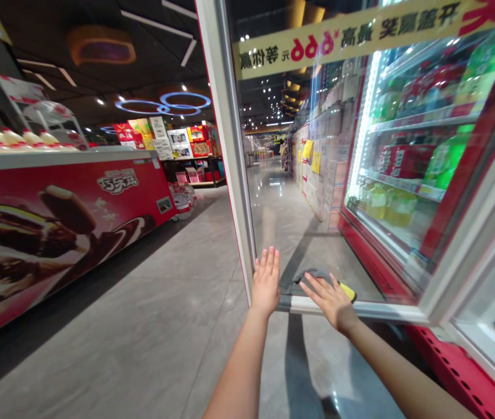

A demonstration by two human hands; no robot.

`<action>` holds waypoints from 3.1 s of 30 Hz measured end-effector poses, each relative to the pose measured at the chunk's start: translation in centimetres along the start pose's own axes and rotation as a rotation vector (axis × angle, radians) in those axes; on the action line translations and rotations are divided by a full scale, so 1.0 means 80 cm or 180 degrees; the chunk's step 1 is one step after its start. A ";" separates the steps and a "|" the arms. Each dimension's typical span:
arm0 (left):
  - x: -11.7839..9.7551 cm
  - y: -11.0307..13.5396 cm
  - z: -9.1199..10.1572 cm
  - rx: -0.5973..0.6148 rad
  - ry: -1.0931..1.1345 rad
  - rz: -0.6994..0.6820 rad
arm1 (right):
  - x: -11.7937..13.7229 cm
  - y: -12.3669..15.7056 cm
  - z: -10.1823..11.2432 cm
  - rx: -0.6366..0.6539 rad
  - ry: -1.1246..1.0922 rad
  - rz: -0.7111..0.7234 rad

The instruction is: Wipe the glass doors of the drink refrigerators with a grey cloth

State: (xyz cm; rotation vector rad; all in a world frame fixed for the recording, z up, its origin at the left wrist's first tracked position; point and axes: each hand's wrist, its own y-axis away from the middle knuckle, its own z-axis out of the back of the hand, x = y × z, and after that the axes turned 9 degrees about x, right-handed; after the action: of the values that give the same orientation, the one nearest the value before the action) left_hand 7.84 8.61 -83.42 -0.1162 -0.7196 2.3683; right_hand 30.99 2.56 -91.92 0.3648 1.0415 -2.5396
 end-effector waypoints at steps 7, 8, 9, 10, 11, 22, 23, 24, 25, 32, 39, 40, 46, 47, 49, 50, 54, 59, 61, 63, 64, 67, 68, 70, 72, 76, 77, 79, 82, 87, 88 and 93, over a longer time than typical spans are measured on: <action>-0.008 -0.011 -0.008 0.0091 -0.0193 0.0158 | -0.009 -0.019 0.001 0.0100 0.0055 0.0229; -0.008 -0.012 -0.009 0.0100 -0.0205 0.0169 | -0.017 -0.023 0.007 0.0121 0.0028 0.0068; -0.008 -0.014 -0.010 0.0096 -0.0213 0.0187 | -0.025 -0.024 0.013 0.0129 0.0003 -0.0119; -0.008 -0.015 -0.011 0.0083 -0.0218 0.0210 | -0.032 -0.021 0.017 0.0123 -0.0017 -0.0300; -0.009 -0.016 -0.011 0.0065 -0.0217 0.0236 | -0.035 -0.014 0.018 0.0117 -0.0037 -0.0439; -0.043 -0.031 -0.013 -0.0115 -0.0205 0.0352 | -0.048 -0.018 0.018 0.0108 -0.0063 -0.0340; -0.049 -0.032 -0.016 -0.0075 -0.0198 0.0249 | -0.054 -0.018 0.022 0.0056 -0.0033 -0.0526; -0.054 -0.033 -0.020 -0.0024 -0.0187 0.0150 | -0.058 -0.013 0.024 0.0005 -0.0010 -0.0672; -0.059 -0.034 -0.024 0.0023 -0.0173 0.0083 | -0.060 -0.006 0.024 -0.0021 -0.0001 -0.0754; -0.073 -0.036 -0.043 0.0090 -0.0142 0.0213 | -0.061 0.039 0.009 0.0350 -0.0172 0.0038; -0.071 -0.041 -0.053 -0.0007 -0.0213 0.0275 | -0.100 0.061 0.019 0.0180 0.0145 -0.1441; -0.071 -0.041 -0.055 -0.0038 -0.0231 0.0272 | -0.095 0.067 0.015 0.0203 0.0156 -0.1599; -0.075 -0.042 -0.067 -0.0269 -0.0334 0.0316 | -0.081 0.069 0.008 0.0524 -0.0003 -0.0912; -0.076 -0.042 -0.068 -0.0267 -0.0338 0.0291 | -0.089 0.065 0.013 0.0494 0.0000 -0.0890; -0.077 -0.043 -0.070 -0.0238 -0.0333 0.0217 | -0.110 0.060 0.023 0.0196 0.0080 -0.1251; -0.077 -0.043 -0.071 -0.0225 -0.0331 0.0183 | -0.120 0.060 0.027 -0.0028 0.0122 -0.1562; -0.073 -0.045 -0.072 -0.0234 -0.0326 0.0165 | -0.126 0.074 0.019 -0.0608 -0.0084 -0.2606; -0.076 -0.046 -0.072 -0.0387 -0.0320 0.0078 | -0.101 0.078 0.006 -0.0577 -0.0393 -0.2483; -0.080 -0.047 -0.072 -0.0387 -0.0333 -0.0077 | -0.110 0.074 0.012 -0.0393 -0.0332 -0.2276; -0.085 -0.049 -0.070 -0.0325 -0.0340 -0.0162 | -0.128 0.074 0.020 -0.0415 -0.0338 -0.2356; -0.086 -0.050 -0.068 -0.0289 -0.0347 -0.0173 | -0.135 0.077 0.022 -0.0536 -0.0361 -0.2524; -0.089 -0.051 -0.064 -0.0198 -0.0389 -0.0189 | -0.142 0.087 0.017 -0.1034 -0.0471 -0.3125; -0.090 -0.051 -0.062 -0.0169 -0.0390 -0.0204 | -0.138 0.090 0.013 -0.1140 -0.0523 -0.3253; -0.091 -0.051 -0.059 -0.0101 -0.0342 -0.0232 | -0.128 0.091 0.005 -0.1242 -0.0651 -0.3396; -0.092 -0.050 -0.058 -0.0031 -0.0269 -0.0246 | -0.124 0.085 0.002 -0.1314 -0.0793 -0.3517; -0.092 -0.052 -0.062 -0.0004 -0.0281 -0.0198 | -0.141 0.075 0.011 -0.1409 -0.1036 -0.3560; -0.091 -0.053 -0.064 -0.0011 -0.0300 -0.0183 | -0.145 0.076 0.012 -0.1420 -0.1065 -0.3553; -0.090 -0.055 -0.068 -0.0007 -0.0322 -0.0156 | -0.144 0.082 0.008 -0.1450 -0.1083 -0.3602; -0.088 -0.057 -0.073 0.0035 -0.0327 -0.0103 | -0.123 0.090 -0.007 -0.1522 -0.1152 -0.3751; -0.089 -0.059 -0.073 0.0062 -0.0281 -0.0098 | -0.111 0.072 -0.012 -0.1807 -0.1569 -0.4161; -0.089 -0.059 -0.072 0.0063 -0.0274 -0.0091 | -0.115 0.067 -0.009 -0.1866 -0.1662 -0.4247; -0.088 -0.060 -0.066 0.0168 -0.0301 -0.0053 | -0.112 0.072 -0.009 -0.1772 -0.1659 -0.4175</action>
State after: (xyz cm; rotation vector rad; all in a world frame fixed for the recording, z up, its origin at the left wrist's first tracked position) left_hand 17.44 9.84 -86.08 0.0243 -0.6990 2.3877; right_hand 41.57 1.46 -92.66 -1.4916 2.0465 -2.7143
